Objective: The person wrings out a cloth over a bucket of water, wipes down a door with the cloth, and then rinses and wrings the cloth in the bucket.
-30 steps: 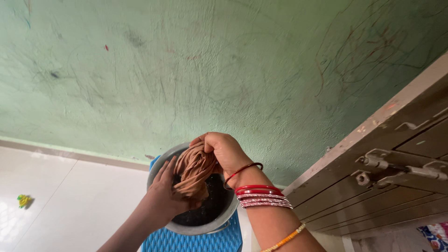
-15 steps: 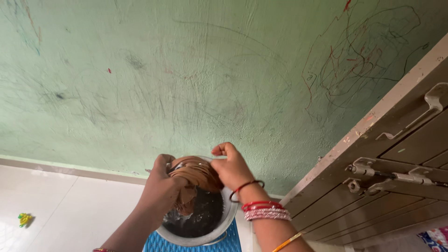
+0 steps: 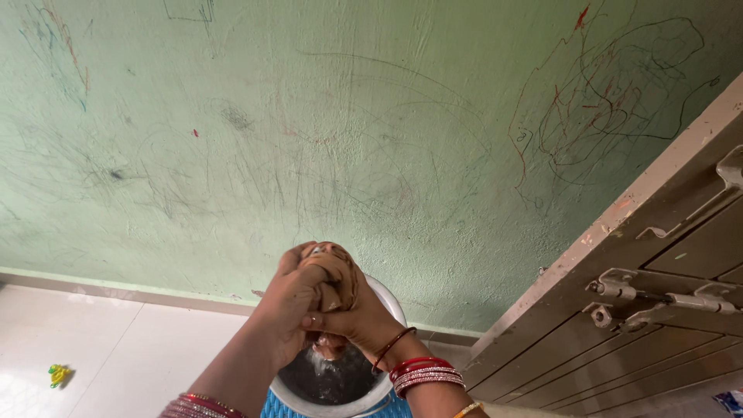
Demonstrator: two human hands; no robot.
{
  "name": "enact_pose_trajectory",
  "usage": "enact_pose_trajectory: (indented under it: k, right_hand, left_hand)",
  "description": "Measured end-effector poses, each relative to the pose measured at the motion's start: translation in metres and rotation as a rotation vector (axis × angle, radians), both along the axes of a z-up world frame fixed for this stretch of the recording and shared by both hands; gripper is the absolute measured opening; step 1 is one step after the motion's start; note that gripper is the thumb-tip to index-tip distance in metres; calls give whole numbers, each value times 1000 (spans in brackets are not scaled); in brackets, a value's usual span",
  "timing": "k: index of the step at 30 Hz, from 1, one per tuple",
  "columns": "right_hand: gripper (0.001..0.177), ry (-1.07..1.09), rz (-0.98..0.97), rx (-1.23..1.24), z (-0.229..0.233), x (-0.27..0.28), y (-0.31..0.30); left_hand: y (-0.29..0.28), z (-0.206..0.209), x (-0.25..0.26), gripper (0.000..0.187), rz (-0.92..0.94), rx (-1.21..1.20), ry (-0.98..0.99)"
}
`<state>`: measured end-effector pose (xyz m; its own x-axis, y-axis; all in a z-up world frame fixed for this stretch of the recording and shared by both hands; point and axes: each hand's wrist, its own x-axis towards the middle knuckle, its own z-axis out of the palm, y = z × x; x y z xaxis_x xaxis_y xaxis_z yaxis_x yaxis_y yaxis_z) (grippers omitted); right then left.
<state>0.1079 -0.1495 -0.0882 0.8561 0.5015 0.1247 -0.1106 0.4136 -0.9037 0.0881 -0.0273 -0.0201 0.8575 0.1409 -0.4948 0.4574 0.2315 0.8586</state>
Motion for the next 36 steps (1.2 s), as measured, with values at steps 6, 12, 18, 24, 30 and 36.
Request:
enact_pose_trajectory:
  k: [6, 12, 18, 24, 30, 36]
  right_hand:
    - [39, 255, 177, 24, -16, 15, -16]
    - [31, 554, 253, 73, 8, 13, -22]
    - [27, 251, 526, -45, 11, 19, -24]
    - [11, 244, 240, -384, -5, 25, -6]
    - [32, -542, -189, -955, -20, 22, 19]
    - [43, -319, -545, -1010, -3, -3, 28]
  left_hand:
    - [23, 2, 18, 70, -493, 214, -122]
    - [45, -13, 30, 105, -362, 190, -36]
    - [41, -6, 34, 92, -431, -73, -203]
    - [22, -15, 37, 52, -313, 47, -242]
    - [-8, -22, 26, 37, 38, 349, -229]
    - [-24, -20, 21, 27, 247, 615, -422]
